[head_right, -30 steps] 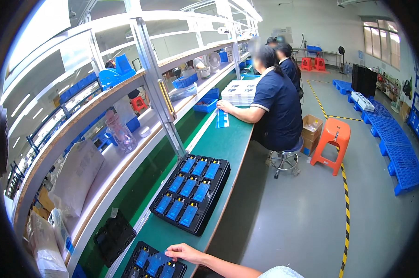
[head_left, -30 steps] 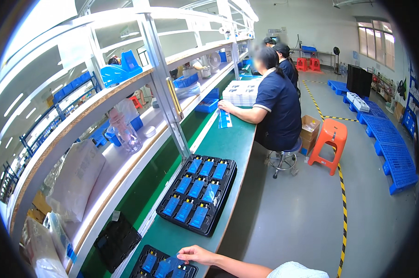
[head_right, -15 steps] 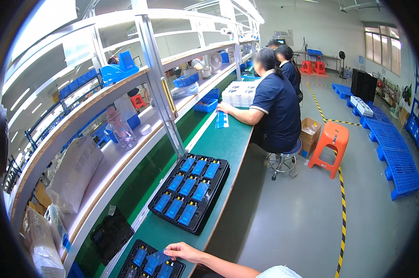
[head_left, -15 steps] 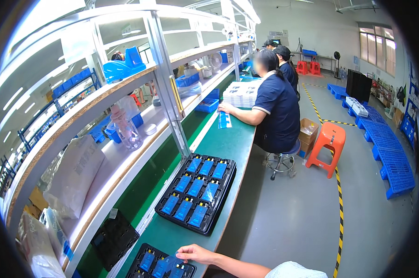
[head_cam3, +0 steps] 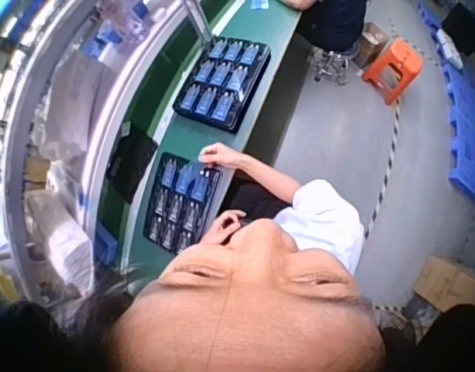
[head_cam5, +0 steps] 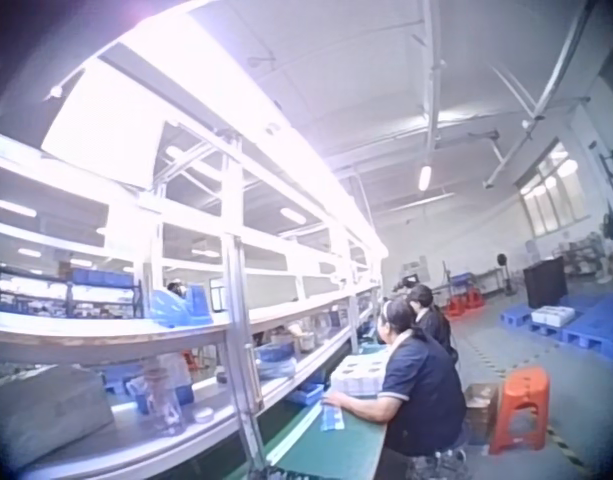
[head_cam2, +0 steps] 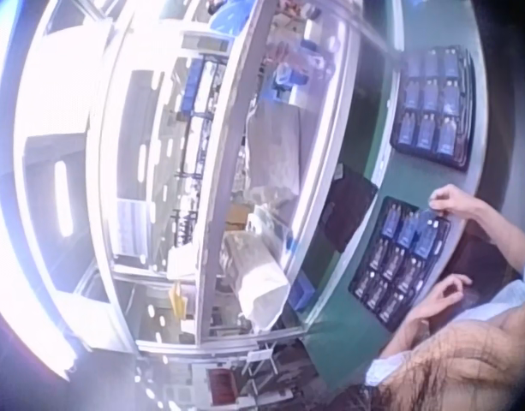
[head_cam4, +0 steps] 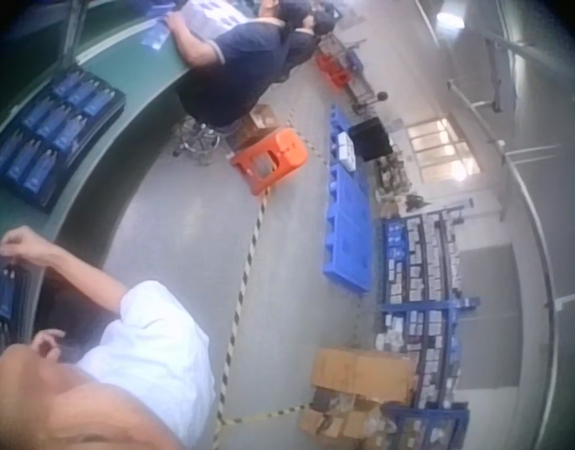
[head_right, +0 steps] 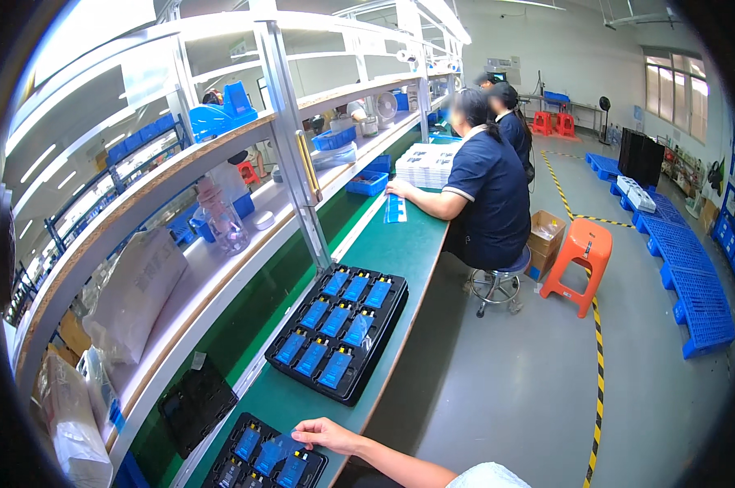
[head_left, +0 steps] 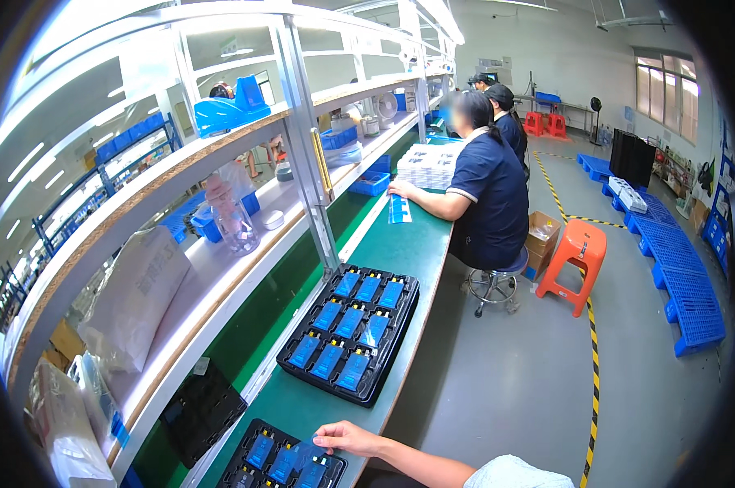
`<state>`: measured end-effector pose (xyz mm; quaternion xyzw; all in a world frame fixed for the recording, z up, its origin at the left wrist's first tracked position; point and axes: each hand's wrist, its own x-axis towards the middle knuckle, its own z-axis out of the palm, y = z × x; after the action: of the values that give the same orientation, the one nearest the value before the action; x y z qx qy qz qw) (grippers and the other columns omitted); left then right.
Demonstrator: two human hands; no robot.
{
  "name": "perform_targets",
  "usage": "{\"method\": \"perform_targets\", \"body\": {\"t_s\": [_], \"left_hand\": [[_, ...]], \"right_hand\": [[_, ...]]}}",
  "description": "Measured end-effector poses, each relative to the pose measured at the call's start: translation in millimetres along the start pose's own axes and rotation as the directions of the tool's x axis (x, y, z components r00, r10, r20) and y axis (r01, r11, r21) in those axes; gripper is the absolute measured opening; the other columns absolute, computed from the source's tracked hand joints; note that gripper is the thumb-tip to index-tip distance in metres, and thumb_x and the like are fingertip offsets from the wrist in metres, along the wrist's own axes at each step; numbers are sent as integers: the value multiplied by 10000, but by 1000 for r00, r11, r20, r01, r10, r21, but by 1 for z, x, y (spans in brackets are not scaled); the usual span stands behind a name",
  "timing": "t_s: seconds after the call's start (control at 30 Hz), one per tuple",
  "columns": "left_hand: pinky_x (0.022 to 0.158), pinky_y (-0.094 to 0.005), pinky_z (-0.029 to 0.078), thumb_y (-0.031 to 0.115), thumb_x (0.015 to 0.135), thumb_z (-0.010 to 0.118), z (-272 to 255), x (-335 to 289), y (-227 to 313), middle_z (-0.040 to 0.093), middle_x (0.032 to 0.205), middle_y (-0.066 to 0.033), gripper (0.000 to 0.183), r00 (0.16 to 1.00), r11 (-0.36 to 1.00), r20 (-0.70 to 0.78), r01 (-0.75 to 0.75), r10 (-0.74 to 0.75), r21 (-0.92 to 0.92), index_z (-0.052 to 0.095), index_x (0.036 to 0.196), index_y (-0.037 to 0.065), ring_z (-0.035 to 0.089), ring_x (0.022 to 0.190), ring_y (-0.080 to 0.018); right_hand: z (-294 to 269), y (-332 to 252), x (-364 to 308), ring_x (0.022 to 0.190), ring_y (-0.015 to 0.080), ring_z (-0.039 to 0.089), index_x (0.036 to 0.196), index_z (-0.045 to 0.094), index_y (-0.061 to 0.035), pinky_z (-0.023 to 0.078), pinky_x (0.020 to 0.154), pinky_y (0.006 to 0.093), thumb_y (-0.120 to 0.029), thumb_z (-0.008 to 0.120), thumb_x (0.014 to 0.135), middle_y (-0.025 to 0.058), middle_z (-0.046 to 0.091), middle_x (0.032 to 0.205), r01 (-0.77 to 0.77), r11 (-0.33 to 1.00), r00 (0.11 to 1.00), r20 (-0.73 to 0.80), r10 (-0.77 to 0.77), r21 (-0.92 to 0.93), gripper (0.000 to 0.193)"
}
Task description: The person applies blue adhesive labels to individual battery cells arranged in a black plastic tray. They peel the backing off each label and carefully place it onto the top surface of the batteries, repeating this process for multiple units in the tray.
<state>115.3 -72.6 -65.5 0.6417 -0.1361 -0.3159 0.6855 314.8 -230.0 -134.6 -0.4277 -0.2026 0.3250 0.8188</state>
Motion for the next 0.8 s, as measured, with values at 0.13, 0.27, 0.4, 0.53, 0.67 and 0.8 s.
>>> {"method": "perform_targets", "body": {"t_s": [0.13,0.27,0.4,0.53,0.67,0.8], "left_hand": [[830,-285,469,57,924,594,-3,-6,-8,607,981,-54,142,994,978,-8,103,-106,-181,522,1046,65,585,926,-144],[766,-258,481,29,911,592,-6,-15,-2,596,932,-33,225,979,961,-76,168,-189,-221,520,1120,74,593,869,-128],[669,-221,427,51,903,570,-15,-35,4,550,840,-4,208,962,961,-194,147,-194,-233,556,1109,75,539,775,-82],[560,-202,327,107,905,543,-13,-70,55,472,739,47,107,873,976,-444,215,-201,-20,626,964,74,430,656,-45],[510,-224,332,193,978,501,-27,-106,63,479,656,31,199,631,952,-762,300,-145,67,647,970,59,427,577,-64],[655,-363,485,329,989,467,-53,-138,55,644,795,-156,384,336,692,-940,665,57,280,595,1159,9,613,703,-263]], "right_hand": [[2,-1,-1,803,46,509,997,642,-56,442,731,243,-268,612,951,-47,571,870,5,1000,1000,-6,-5,-21,219],[1,-3,-2,801,45,510,996,643,-56,442,729,242,-270,612,950,-46,576,870,-3,999,1000,-8,2,-46,220],[2,-2,-1,796,45,512,992,647,-58,441,724,237,-272,616,948,-46,587,873,-5,998,1000,-20,3,-57,220],[4,-2,-2,769,46,513,986,652,-61,437,713,225,-271,628,940,-47,597,856,1,999,999,-33,-2,-49,216],[6,-3,-2,733,46,521,978,654,-74,433,682,212,-261,633,937,-50,594,830,0,998,999,-45,-3,-69,192],[5,-3,-3,733,50,526,976,652,-76,431,680,210,-253,631,939,-48,593,830,1,997,998,-55,-6,-76,182]]}}
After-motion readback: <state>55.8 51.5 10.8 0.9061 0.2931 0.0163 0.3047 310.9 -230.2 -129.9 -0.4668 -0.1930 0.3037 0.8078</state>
